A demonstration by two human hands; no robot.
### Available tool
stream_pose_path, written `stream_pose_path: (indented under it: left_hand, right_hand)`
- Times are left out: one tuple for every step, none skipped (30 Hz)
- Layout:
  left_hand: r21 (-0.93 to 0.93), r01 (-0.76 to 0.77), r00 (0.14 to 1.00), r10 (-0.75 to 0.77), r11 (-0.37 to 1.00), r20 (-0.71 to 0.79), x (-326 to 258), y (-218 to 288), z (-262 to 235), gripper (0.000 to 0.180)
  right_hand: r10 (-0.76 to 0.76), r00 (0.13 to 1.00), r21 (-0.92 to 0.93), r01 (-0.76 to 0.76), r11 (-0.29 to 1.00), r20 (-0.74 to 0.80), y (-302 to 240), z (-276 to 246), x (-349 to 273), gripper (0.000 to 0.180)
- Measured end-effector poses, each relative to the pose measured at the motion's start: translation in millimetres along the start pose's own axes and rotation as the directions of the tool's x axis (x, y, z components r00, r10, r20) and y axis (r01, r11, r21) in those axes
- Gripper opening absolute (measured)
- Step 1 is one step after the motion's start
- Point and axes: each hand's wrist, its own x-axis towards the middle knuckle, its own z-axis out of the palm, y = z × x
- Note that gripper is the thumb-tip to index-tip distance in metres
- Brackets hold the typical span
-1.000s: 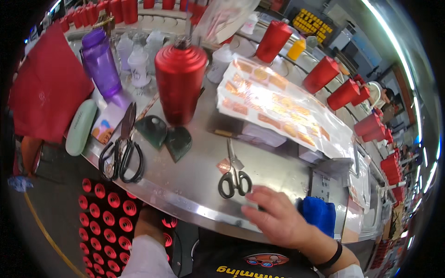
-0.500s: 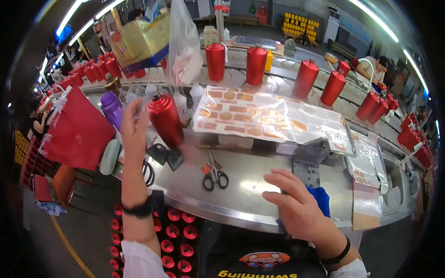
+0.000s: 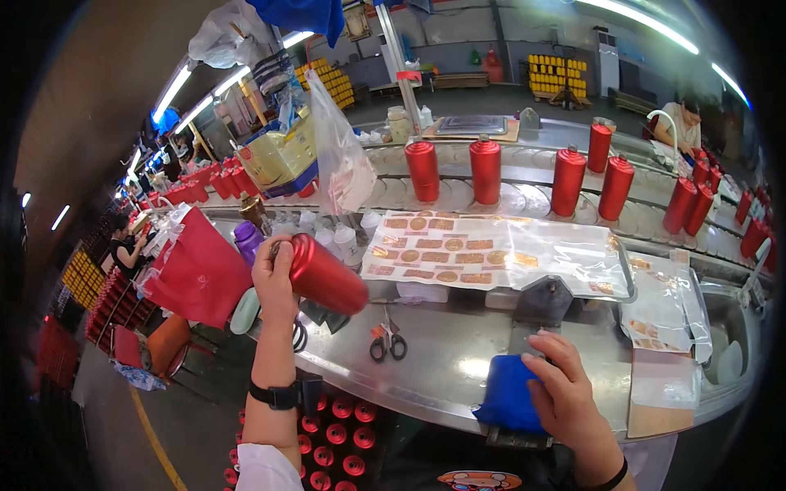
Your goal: Applying decorative or informative stickers to the surface of red canisters on a manufacturing assembly line.
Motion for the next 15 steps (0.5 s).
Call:
stream_pose_path:
  left_hand:
    - [-0.243, 0.074, 0.994, -0.052, 0.967, 0.096, -9.3, 21.6, 8.2, 0.023]
    - [-0.360, 0.193, 0.971, -0.126, 0.913, 0.202, -18.4, 42.9, 22.0, 0.022]
    - [-0.458, 0.317, 0.931, -0.182, 0.831, 0.315, -27.2, 56.7, 37.7, 0.022]
    - [-0.479, 0.401, 0.879, -0.181, 0.781, 0.440, -36.4, 60.4, 52.6, 0.022]
    - [-0.485, 0.493, 0.808, -0.173, 0.723, 0.564, -47.5, 60.8, 71.1, 0.022]
    - [-0.502, 0.611, 0.738, -0.210, 0.613, 0.641, -60.8, 62.9, 91.4, 0.024]
    - [-0.493, 0.727, 0.647, -0.235, 0.478, 0.726, -77.2, 63.2, 113.0, 0.025]
    - [-0.438, 0.788, 0.561, -0.210, 0.433, 0.801, -89.9, 64.2, 134.5, 0.026]
    - [-0.413, 0.817, 0.524, -0.219, 0.402, 0.823, -101.1, 58.8, 148.4, 0.026]
    - [-0.329, 0.873, 0.434, -0.266, 0.360, 0.861, -113.2, 54.7, 164.0, 0.026]
    - [-0.236, 0.920, 0.330, -0.297, 0.313, 0.896, -127.4, 48.7, 186.7, 0.026]
    - [-0.212, 0.929, 0.300, -0.278, 0.304, 0.913, -135.0, 41.5, 203.1, 0.026]
    - [-0.171, 0.936, 0.271, -0.320, 0.309, 0.908, -144.2, 27.0, 217.0, 0.027]
    - [-0.111, 0.975, 0.169, -0.312, 0.194, 0.935, -150.9, 18.1, 231.9, 0.029]
    - [-0.052, 0.995, 0.075, -0.301, 0.085, 0.950, -155.2, 15.8, 242.3, 0.030]
  right_hand:
    - [-0.034, 0.999, -0.027, 0.035, 0.999, 0.029, 0.7, 1.8, -0.4, 0.045]
    - [-0.032, 0.999, -0.024, 0.033, 0.999, 0.024, 0.0, 3.3, -2.0, 0.045]
    - [-0.053, 0.997, -0.039, 0.056, 0.998, 0.063, -0.6, 6.3, -3.7, 0.055]
    - [-0.065, 0.993, -0.058, 0.071, 0.996, 0.103, -1.4, 8.2, -5.7, 0.066]
    - [-0.046, 0.994, -0.069, 0.053, 0.996, 0.099, -0.2, 8.3, -8.9, 0.066]
    - [-0.078, 0.988, -0.050, 0.085, 0.995, 0.132, -1.7, 5.8, -13.7, 0.073]
    - [-0.092, 0.981, -0.036, 0.100, 0.994, 0.168, -3.8, 2.8, -21.8, 0.080]
    - [-0.089, 0.987, -0.047, 0.096, 0.994, 0.133, -5.1, 1.0, -27.6, 0.080]
    - [-0.093, 0.980, -0.085, 0.110, 0.990, 0.177, -0.4, -0.2, -34.1, 0.080]
    - [-0.062, 0.985, -0.100, 0.079, 0.992, 0.164, -4.6, -3.0, -39.2, 0.078]
    - [-0.022, 0.989, -0.127, 0.041, 0.991, 0.146, -5.6, -5.6, -46.5, 0.077]
    - [0.042, 0.989, -0.164, -0.018, 0.986, 0.144, -4.8, -8.0, -56.3, 0.077]
    - [0.091, 0.984, -0.177, -0.063, 0.982, 0.156, -3.2, -8.7, -64.8, 0.078]
    - [0.143, 0.976, -0.191, -0.111, 0.975, 0.162, 2.0, -9.9, -73.2, 0.079]
    - [0.185, 0.971, -0.213, -0.150, 0.966, 0.153, 3.6, -12.2, -78.0, 0.079]
